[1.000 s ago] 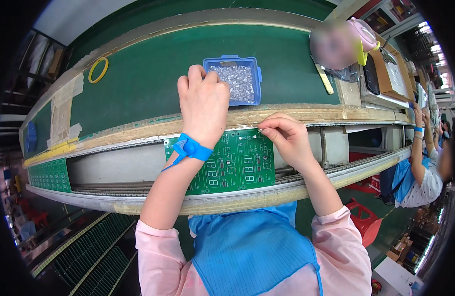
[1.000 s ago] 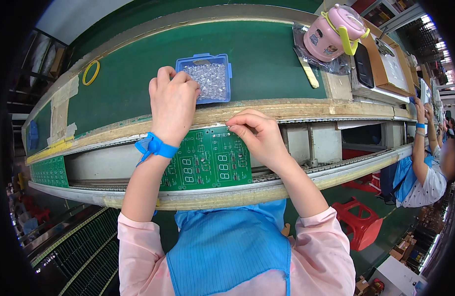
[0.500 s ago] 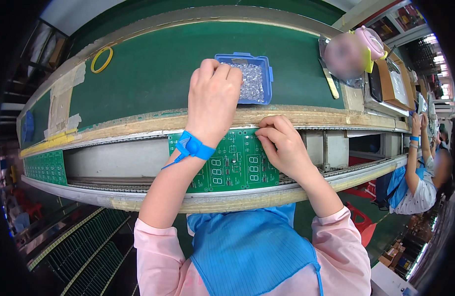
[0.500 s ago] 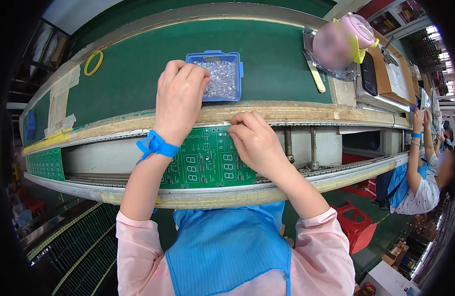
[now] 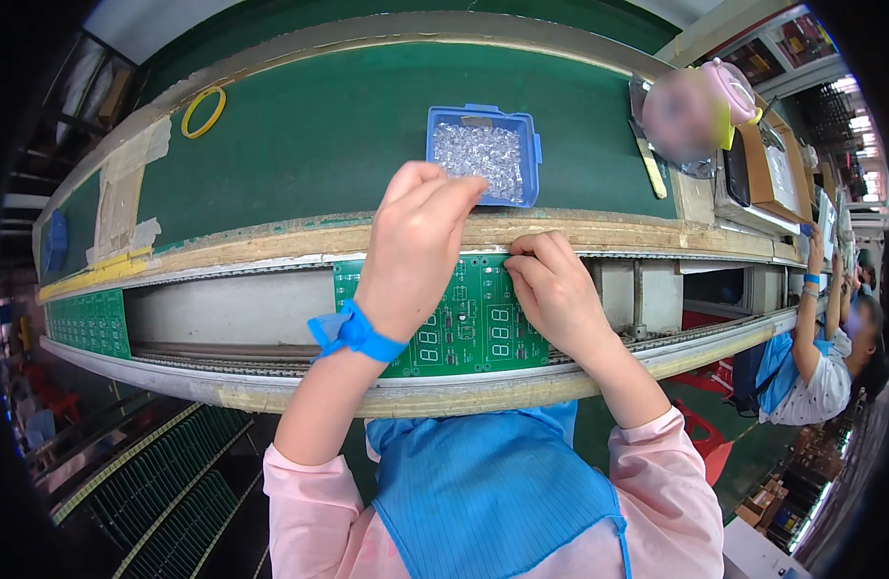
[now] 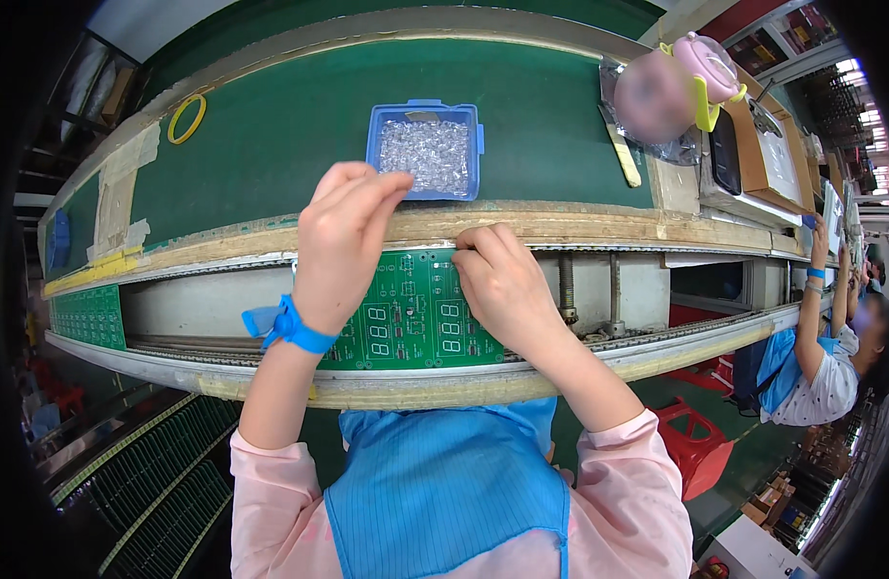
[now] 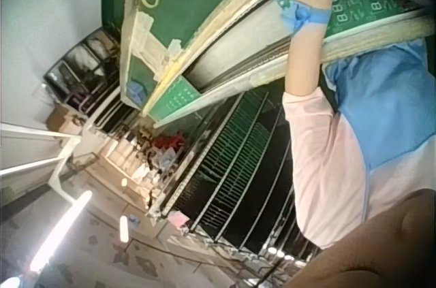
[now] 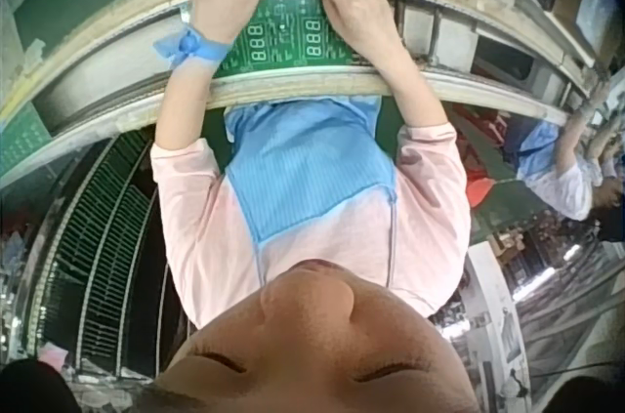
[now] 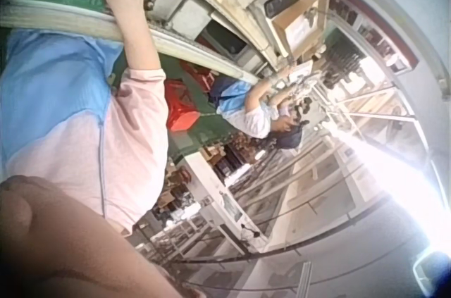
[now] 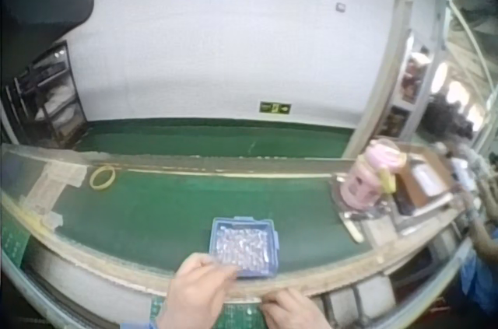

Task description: The person inserts small metallic components into a green circuit board by hand. They repeatedly pick up individual pieces from a blue container and place them into specific holes on the board. The task involves precise manual placement of multiple small parts onto the electronic component.

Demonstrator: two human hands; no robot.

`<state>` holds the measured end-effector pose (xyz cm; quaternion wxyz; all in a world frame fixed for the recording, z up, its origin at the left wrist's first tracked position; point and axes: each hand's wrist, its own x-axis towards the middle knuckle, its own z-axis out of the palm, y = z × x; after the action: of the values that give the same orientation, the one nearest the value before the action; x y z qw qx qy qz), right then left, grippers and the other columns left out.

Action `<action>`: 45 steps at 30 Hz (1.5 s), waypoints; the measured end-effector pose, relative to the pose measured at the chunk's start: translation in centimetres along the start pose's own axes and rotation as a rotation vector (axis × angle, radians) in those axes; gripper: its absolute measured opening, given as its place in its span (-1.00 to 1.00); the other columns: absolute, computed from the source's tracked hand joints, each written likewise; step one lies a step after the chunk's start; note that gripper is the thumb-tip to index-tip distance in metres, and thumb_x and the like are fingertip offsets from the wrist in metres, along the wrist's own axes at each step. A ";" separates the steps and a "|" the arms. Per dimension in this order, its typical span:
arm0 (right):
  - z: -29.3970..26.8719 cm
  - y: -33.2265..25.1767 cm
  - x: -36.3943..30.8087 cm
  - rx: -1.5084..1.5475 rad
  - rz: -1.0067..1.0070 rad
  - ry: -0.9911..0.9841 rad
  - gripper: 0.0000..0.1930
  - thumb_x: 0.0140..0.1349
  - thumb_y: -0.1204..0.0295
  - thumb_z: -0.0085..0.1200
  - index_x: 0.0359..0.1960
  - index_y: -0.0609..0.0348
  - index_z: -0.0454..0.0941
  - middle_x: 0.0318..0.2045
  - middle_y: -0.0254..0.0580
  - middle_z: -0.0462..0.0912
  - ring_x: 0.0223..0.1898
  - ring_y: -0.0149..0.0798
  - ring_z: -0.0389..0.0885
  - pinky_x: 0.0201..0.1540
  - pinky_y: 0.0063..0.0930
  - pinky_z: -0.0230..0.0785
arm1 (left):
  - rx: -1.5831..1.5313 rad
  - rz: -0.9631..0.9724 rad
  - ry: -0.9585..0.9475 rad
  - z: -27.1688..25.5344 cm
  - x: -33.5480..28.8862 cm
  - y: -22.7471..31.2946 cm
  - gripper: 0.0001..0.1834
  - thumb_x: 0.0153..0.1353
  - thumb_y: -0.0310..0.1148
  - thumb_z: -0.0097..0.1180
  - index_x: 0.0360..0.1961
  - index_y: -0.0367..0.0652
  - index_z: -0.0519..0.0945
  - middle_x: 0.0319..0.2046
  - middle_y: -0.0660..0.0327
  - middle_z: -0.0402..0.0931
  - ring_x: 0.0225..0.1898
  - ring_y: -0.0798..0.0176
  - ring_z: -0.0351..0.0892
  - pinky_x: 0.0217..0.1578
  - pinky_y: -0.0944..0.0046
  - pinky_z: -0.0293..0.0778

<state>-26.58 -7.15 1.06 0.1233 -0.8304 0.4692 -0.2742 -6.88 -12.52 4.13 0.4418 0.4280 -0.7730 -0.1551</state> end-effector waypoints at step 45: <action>0.3 2.1 8.9 -0.328 0.064 0.142 -0.88 -0.09 0.46 0.18 -0.53 0.23 0.72 -0.21 -0.11 0.64 0.08 0.02 0.47 0.06 -0.16 0.40 | -0.096 -0.313 -0.221 2.6 -4.9 1.8 -0.82 0.02 -0.59 0.33 -0.30 -0.17 0.73 -0.37 0.16 0.58 -0.27 0.18 0.54 -0.22 0.23 0.48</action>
<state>-24.24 -15.78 2.88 -0.0386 -0.8026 0.5412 -0.2480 -8.71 -7.90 1.04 0.3448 0.5018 -0.7325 -0.3045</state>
